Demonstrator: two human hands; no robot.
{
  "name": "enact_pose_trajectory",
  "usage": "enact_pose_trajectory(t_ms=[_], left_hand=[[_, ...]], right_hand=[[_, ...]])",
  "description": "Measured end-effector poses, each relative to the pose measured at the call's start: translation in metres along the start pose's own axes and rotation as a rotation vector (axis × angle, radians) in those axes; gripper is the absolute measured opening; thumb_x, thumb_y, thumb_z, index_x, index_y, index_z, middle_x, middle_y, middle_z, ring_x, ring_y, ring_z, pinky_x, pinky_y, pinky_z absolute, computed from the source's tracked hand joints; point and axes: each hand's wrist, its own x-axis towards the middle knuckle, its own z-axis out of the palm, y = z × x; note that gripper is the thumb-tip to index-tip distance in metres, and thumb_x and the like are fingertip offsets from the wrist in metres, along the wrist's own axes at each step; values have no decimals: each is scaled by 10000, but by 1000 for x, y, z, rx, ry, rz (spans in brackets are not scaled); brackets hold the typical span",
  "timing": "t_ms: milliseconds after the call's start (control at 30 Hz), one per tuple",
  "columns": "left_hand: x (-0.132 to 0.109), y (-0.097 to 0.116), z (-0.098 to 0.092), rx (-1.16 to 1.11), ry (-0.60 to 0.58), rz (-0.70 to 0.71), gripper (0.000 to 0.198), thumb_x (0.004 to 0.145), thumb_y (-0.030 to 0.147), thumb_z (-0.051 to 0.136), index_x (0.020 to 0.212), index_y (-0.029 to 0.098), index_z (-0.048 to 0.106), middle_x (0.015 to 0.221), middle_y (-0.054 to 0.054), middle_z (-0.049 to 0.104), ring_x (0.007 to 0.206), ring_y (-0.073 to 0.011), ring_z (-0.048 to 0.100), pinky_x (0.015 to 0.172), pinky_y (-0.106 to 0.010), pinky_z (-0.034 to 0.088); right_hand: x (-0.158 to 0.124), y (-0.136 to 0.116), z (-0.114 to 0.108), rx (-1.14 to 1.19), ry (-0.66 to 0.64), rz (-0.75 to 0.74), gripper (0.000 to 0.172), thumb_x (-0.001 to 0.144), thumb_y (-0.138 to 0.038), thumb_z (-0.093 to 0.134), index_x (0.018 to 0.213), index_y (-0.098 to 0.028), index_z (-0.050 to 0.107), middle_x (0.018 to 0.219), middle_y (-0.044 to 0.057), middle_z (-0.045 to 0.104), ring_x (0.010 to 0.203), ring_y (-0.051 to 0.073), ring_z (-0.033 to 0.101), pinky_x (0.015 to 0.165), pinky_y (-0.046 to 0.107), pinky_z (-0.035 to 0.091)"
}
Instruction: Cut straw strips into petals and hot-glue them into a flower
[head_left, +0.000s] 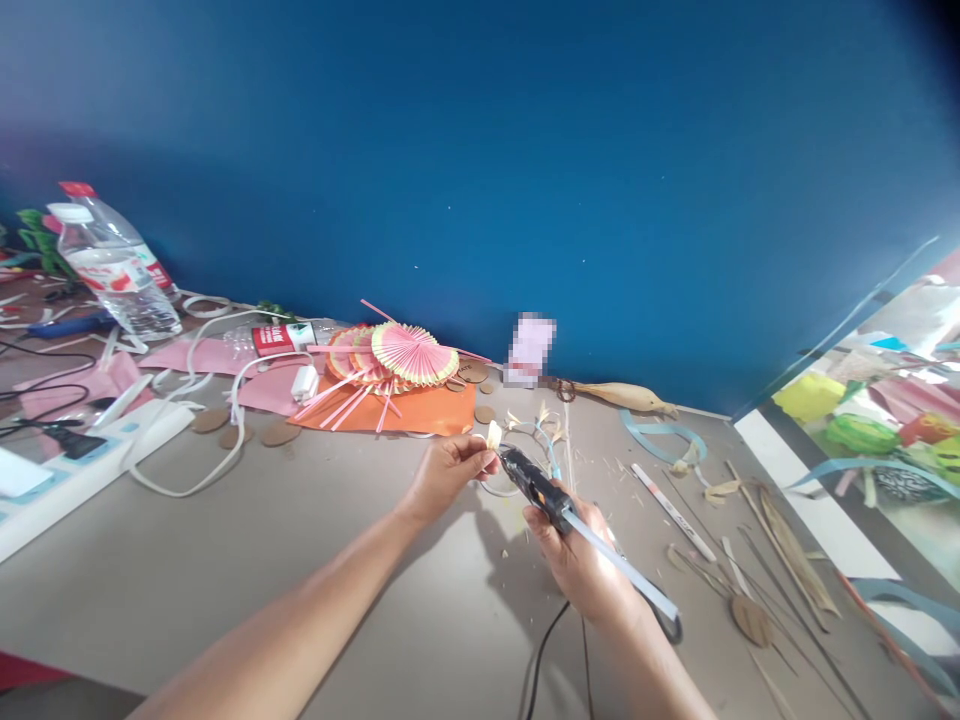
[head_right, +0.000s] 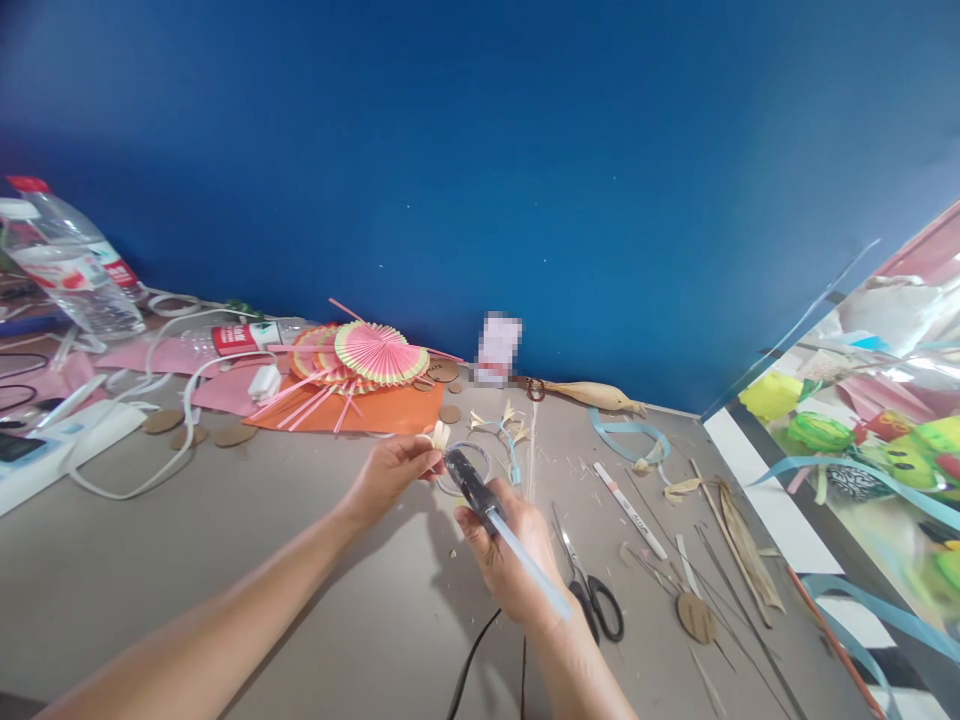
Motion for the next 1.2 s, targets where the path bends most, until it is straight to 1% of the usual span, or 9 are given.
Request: enact_pose_trajectory(t_ms=[433, 567, 667, 767, 867, 1000, 1100, 1167, 1200], left_hand=[[-1, 3, 2, -25, 15, -29, 242, 674, 366, 617, 618, 130, 604, 616, -28, 592, 584, -115, 533, 585, -237, 445], [0, 3, 2, -70, 63, -59, 246, 643, 375, 643, 640, 132, 613, 615, -27, 609, 583, -119, 554, 583, -240, 452], [3, 5, -2, -83, 122, -58, 263, 617, 388, 662, 644, 131, 614, 626, -34, 621, 603, -133, 574, 586, -246, 463], [5, 8, -8, -83, 197, -19, 280, 628, 402, 653, 674, 128, 618, 671, -47, 633, 644, -146, 592, 595, -246, 469], [6, 9, -11, -100, 231, 2, 275, 646, 401, 643, 700, 132, 618, 705, -45, 640, 665, -141, 596, 603, -239, 471], [3, 9, -6, -105, 177, -33, 257, 660, 390, 638, 691, 137, 616, 691, -31, 640, 652, -129, 596, 593, -228, 470], [-2, 10, 0, -117, 122, -64, 251, 665, 384, 637, 663, 135, 601, 676, -25, 635, 640, -128, 600, 585, -224, 473], [-5, 11, 3, -114, 89, -84, 246, 670, 380, 635, 655, 138, 598, 673, -22, 633, 638, -130, 604, 590, -227, 478], [-6, 11, 5, -106, 72, -91, 244, 671, 380, 634, 652, 139, 598, 674, -23, 636, 638, -133, 606, 596, -233, 482]], right_hand=[[0, 1, 0, 38, 2, 16, 296, 816, -467, 391, 691, -201, 425, 555, -16, 472, 488, 126, 437, 463, 225, 320], [0, 1, -3, 69, 60, 71, 247, 811, -441, 396, 725, -210, 405, 537, -35, 468, 473, 123, 439, 458, 219, 324], [1, -2, -6, -1, 82, 100, 168, 771, -371, 447, 833, -218, 415, 621, -24, 526, 519, 137, 482, 494, 227, 350], [1, -1, -2, -126, 11, 63, 200, 713, -249, 475, 901, -211, 419, 788, 17, 563, 611, 156, 531, 541, 241, 358], [-2, 2, 10, -209, -104, 46, 231, 670, -129, 446, 894, -186, 433, 859, 54, 545, 703, 178, 548, 588, 253, 350], [-6, 3, 24, -219, -153, 37, 236, 678, -104, 443, 905, -170, 449, 881, 74, 527, 731, 191, 533, 626, 274, 357], [-5, 0, 23, -182, -150, -16, 278, 679, -151, 508, 957, -162, 491, 914, 81, 519, 815, 215, 519, 694, 304, 379], [-2, -1, 18, -80, -90, -63, 301, 702, -192, 530, 1002, -171, 516, 958, 84, 515, 870, 219, 507, 748, 324, 386], [0, -2, 15, -2, -30, -75, 276, 731, -206, 514, 1006, -179, 528, 966, 80, 520, 872, 208, 507, 760, 323, 390]])
